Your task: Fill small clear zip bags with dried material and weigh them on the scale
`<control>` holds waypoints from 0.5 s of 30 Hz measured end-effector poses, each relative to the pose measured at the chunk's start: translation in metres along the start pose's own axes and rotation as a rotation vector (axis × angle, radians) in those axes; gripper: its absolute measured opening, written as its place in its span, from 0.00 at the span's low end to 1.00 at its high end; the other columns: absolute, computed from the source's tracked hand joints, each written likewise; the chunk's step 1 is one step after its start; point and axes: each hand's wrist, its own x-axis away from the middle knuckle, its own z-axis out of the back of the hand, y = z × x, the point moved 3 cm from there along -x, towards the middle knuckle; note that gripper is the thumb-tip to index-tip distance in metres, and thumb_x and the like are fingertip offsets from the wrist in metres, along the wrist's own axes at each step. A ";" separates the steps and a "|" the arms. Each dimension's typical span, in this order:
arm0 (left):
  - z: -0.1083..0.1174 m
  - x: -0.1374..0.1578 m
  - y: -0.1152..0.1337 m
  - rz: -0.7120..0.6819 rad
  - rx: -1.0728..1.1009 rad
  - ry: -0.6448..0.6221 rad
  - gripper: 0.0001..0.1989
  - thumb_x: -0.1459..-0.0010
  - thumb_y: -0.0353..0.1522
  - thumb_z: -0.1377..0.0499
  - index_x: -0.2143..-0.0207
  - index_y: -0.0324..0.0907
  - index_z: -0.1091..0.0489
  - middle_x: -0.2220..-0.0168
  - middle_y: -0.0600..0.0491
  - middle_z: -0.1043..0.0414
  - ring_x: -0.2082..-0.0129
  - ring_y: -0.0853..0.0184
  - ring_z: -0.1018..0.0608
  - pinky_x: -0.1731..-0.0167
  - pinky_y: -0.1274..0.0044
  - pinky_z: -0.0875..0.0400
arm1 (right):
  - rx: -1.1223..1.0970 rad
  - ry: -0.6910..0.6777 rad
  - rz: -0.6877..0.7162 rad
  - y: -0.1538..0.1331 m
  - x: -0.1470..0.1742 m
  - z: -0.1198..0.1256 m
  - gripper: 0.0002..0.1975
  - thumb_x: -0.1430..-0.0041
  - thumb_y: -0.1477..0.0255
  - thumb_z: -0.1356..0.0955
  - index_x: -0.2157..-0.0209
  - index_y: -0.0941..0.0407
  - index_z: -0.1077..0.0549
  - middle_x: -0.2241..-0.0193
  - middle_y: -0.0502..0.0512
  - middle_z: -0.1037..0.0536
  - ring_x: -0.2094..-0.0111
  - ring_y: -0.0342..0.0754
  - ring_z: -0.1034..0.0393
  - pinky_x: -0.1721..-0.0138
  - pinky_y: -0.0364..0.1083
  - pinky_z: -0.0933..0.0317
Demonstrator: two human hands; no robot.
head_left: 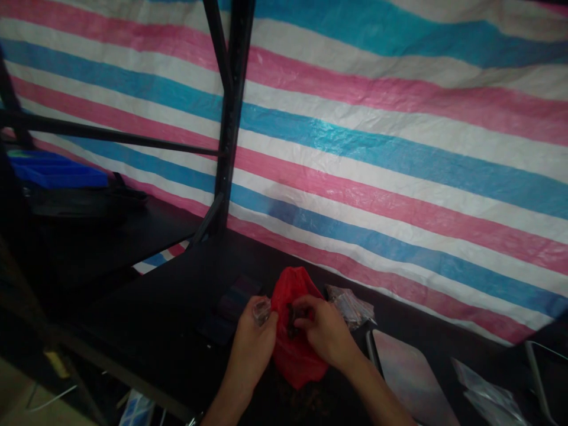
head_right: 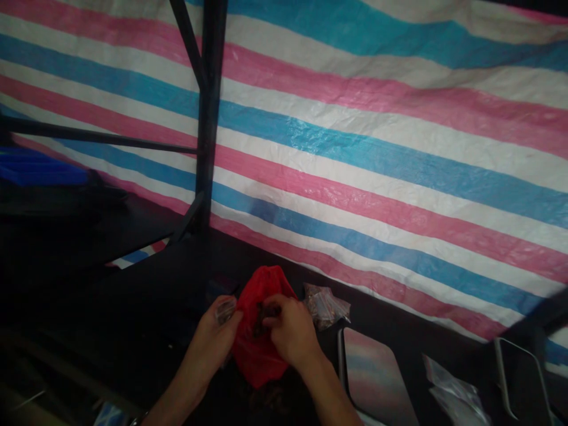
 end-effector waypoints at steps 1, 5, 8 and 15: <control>0.000 0.000 0.001 -0.009 0.005 -0.001 0.11 0.53 0.40 0.41 0.67 0.46 0.35 0.73 0.58 0.30 0.71 0.64 0.23 0.68 0.74 0.27 | -0.061 0.005 -0.005 0.002 0.000 0.000 0.17 0.44 0.84 0.31 0.56 0.54 0.19 0.57 0.54 0.13 0.53 0.51 0.18 0.48 0.48 0.30; -0.002 0.005 0.002 -0.052 0.002 -0.055 0.09 0.51 0.37 0.40 0.67 0.46 0.35 0.72 0.59 0.31 0.71 0.66 0.24 0.69 0.76 0.28 | -0.262 -0.017 -0.008 0.003 0.004 0.005 0.15 0.42 0.83 0.33 0.55 0.56 0.22 0.54 0.58 0.14 0.52 0.50 0.18 0.49 0.47 0.27; -0.004 0.011 0.003 -0.082 -0.029 -0.109 0.06 0.47 0.35 0.40 0.66 0.46 0.34 0.73 0.60 0.32 0.73 0.68 0.26 0.71 0.77 0.30 | -0.390 -0.035 0.015 -0.007 0.010 0.013 0.15 0.40 0.82 0.33 0.54 0.56 0.22 0.53 0.58 0.14 0.51 0.50 0.18 0.47 0.48 0.28; -0.003 0.016 0.012 -0.175 -0.149 -0.140 0.02 0.40 0.33 0.43 0.66 0.46 0.31 0.70 0.58 0.31 0.70 0.66 0.26 0.69 0.76 0.33 | -0.016 0.147 0.199 -0.050 0.022 0.037 0.18 0.39 0.84 0.31 0.54 0.50 0.19 0.54 0.51 0.15 0.51 0.54 0.26 0.48 0.54 0.39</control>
